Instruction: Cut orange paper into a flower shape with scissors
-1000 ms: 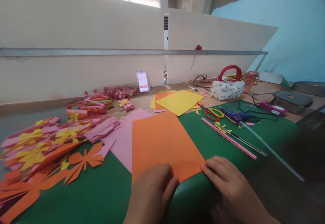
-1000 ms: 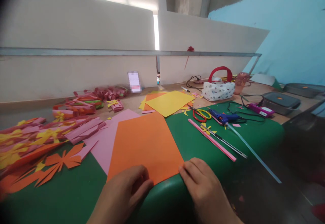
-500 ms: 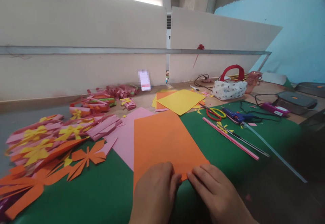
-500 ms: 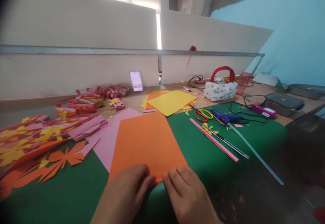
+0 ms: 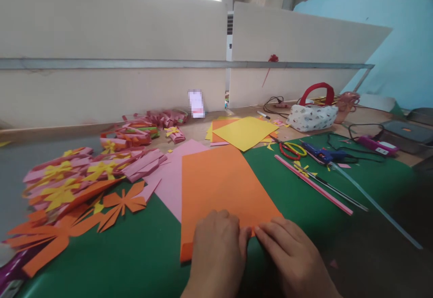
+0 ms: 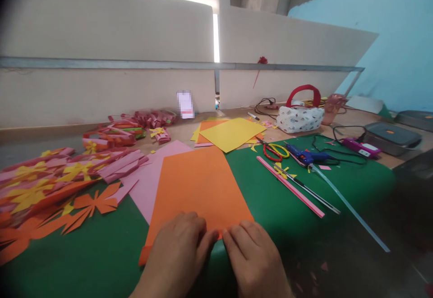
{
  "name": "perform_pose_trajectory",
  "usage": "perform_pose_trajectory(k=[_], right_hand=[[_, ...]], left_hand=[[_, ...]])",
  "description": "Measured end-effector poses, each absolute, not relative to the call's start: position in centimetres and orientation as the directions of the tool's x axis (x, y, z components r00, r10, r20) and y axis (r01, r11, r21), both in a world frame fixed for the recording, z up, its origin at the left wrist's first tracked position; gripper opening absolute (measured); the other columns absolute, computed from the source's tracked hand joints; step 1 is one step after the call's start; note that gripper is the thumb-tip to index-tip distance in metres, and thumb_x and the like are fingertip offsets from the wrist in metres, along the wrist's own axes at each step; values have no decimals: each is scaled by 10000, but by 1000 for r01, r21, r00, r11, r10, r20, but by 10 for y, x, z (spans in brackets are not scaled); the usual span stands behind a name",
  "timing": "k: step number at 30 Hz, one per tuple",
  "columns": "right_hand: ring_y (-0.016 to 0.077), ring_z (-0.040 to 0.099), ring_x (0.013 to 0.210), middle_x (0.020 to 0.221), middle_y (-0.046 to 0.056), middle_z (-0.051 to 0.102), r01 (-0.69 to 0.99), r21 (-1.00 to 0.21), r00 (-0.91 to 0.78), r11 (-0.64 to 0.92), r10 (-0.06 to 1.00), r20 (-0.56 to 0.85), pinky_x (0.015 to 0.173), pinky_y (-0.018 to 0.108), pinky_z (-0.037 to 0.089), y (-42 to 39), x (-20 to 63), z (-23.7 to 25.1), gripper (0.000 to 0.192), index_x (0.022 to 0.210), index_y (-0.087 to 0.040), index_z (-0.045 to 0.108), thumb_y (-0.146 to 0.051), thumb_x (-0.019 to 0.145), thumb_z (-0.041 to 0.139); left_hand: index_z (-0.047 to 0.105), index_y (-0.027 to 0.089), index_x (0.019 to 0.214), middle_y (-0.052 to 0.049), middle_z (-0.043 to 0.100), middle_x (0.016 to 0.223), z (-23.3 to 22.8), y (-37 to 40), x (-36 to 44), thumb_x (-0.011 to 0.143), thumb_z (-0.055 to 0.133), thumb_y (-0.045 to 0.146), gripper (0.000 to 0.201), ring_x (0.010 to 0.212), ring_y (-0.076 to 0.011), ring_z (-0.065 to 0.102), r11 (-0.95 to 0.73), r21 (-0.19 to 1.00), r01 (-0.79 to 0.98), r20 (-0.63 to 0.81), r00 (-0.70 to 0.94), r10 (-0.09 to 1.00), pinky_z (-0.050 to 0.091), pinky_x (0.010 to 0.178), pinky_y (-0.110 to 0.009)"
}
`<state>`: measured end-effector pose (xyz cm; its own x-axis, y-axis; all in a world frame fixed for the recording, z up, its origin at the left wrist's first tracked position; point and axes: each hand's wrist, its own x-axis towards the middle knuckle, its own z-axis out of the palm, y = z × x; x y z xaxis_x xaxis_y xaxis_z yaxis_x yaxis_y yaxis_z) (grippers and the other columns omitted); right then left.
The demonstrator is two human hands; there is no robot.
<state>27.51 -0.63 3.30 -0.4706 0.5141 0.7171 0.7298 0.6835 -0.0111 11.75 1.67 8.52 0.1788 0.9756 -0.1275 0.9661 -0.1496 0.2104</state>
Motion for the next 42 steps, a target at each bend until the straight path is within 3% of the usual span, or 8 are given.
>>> perform_pose_trajectory(k=[11, 18, 24, 34, 42], right_hand=[[243, 574, 746, 780, 130, 646, 744, 5, -522, 668, 576, 629, 629, 366, 456, -10, 272, 38, 312, 1012, -53, 672, -137, 879, 402], [253, 577, 731, 773, 150, 647, 778, 80, -523, 623, 571, 633, 618, 377, 453, -12, 263, 37, 369, 979, -34, 680, -201, 880, 366], [242, 583, 774, 863, 141, 671, 781, 89, -518, 618, 561, 646, 660, 359, 460, -14, 264, 40, 319, 980, -66, 696, -113, 839, 414], [233, 572, 798, 829, 137, 653, 790, -41, -427, 612, 597, 679, 688, 366, 454, -12, 258, 37, 294, 898, -89, 703, -81, 884, 410], [228, 577, 793, 844, 154, 644, 755, -114, -430, 646, 619, 657, 687, 364, 488, -11, 258, 36, 292, 908, -52, 684, -37, 858, 397]], left_hand=[[692, 204, 703, -80, 641, 751, 90, 16, 113, 864, 413, 290, 333, 846, -323, 575, -208, 138, 968, -89, 222, 971, 380, 668, -454], [668, 208, 743, -59, 633, 810, 90, 16, 113, 833, 443, 173, 244, 876, -312, 560, -201, 127, 971, -45, 208, 977, 374, 678, -447], [654, 210, 728, -53, 620, 811, 82, 14, 108, 875, 431, 293, 279, 847, -281, 540, -185, 208, 960, -6, 190, 982, 361, 686, -425], [629, 191, 633, -63, 601, 777, 79, 16, 108, 862, 389, 256, 338, 827, -249, 522, -159, 278, 947, -23, 172, 985, 339, 683, -397], [648, 187, 713, -70, 597, 861, 83, 14, 112, 846, 422, 228, 266, 876, -245, 513, -171, 332, 928, -14, 186, 982, 347, 707, -381]])
